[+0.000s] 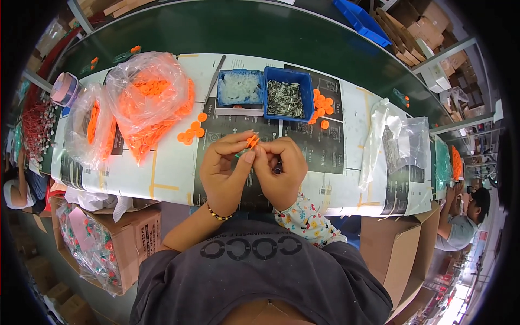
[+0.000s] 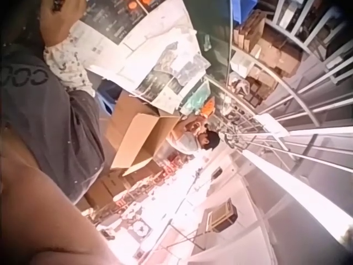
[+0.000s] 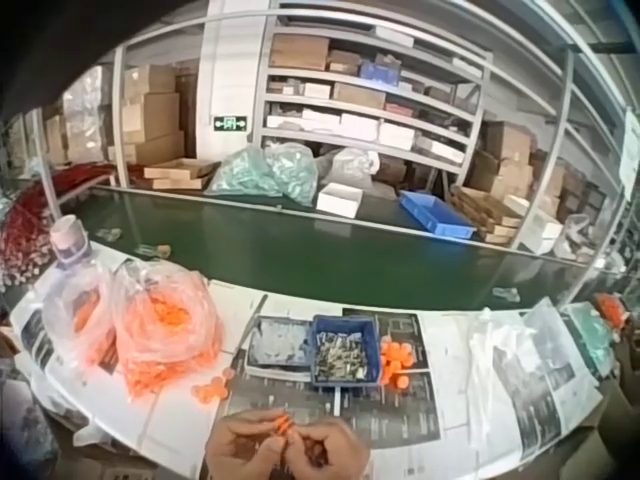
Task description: Assembling small orange and green plastic components by hand at a factory workstation.
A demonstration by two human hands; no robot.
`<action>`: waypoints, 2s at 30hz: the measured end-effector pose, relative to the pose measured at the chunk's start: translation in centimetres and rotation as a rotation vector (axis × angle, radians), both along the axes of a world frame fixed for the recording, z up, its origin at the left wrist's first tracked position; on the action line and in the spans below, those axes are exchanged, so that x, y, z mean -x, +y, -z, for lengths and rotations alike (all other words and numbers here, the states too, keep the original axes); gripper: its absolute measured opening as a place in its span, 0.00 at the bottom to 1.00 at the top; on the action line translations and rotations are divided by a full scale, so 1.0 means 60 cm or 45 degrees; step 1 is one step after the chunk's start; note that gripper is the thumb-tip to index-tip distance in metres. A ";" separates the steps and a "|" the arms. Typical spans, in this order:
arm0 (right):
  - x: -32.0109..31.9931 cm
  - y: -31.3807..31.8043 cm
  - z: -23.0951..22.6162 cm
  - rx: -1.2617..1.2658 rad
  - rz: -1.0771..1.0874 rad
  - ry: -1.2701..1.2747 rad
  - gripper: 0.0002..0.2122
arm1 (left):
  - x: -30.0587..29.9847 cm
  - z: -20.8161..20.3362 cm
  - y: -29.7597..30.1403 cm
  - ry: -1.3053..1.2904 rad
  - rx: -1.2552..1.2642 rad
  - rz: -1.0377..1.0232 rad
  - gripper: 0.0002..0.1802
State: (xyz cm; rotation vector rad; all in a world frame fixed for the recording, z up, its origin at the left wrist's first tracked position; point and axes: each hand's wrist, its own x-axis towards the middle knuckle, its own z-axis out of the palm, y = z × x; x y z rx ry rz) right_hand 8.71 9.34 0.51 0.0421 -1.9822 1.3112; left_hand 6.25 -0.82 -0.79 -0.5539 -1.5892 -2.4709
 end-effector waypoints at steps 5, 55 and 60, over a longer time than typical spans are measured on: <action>0.009 0.026 -0.001 0.254 -0.286 -0.146 0.06 | 0.016 0.000 -0.024 -0.133 -0.074 0.238 0.10; 0.013 0.118 0.006 0.673 -0.606 -0.364 0.20 | 0.052 0.053 -0.014 0.830 1.385 0.272 0.27; 0.032 0.073 0.042 0.860 -0.658 0.044 0.23 | 0.055 0.066 -0.010 0.713 1.327 0.333 0.26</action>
